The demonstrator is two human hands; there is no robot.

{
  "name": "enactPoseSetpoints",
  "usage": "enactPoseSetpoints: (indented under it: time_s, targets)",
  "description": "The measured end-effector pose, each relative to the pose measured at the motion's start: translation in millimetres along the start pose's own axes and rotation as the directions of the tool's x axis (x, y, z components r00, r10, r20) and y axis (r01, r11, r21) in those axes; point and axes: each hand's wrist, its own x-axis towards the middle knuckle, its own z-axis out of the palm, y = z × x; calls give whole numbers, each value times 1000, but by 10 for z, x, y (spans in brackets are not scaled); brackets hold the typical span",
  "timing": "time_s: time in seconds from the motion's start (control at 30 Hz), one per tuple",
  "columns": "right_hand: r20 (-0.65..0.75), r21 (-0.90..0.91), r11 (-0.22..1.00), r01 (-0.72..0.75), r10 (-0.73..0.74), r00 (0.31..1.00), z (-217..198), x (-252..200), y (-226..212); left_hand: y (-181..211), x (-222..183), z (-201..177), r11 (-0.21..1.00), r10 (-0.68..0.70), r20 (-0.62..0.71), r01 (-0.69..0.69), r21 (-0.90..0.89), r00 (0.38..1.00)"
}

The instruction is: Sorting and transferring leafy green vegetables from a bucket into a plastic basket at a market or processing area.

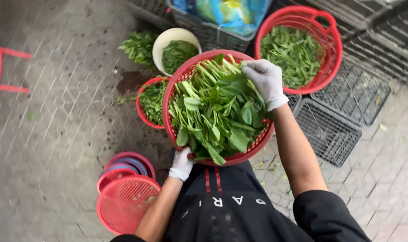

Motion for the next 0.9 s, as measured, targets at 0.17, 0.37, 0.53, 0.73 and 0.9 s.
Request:
enactPoseSetpoints:
  time_s: [0.17, 0.37, 0.53, 0.73, 0.9]
  targets:
    - [-76, 320, 943, -91, 121, 990, 23, 390, -952, 289, -645, -86, 358, 559, 494, -731, 581, 666]
    - [120, 398, 882, -250, 220, 968, -25, 182, -1752, 628, -622, -562, 64, 751, 445, -724, 687, 488]
    - [342, -413, 905, -104, 260, 903, 213, -228, -310, 995, -611, -1106, 672, 683, -5, -626, 395, 730]
    - [434, -459, 867, -191, 407, 804, 2171, -747, -1258, 1585, -544, -2312, 400, 689, 50, -436, 806, 723]
    - [576, -246, 968, 58, 98, 812, 4340, -754, -3018, 1678, -54, -3258, 151, 770, 85, -310, 939, 632]
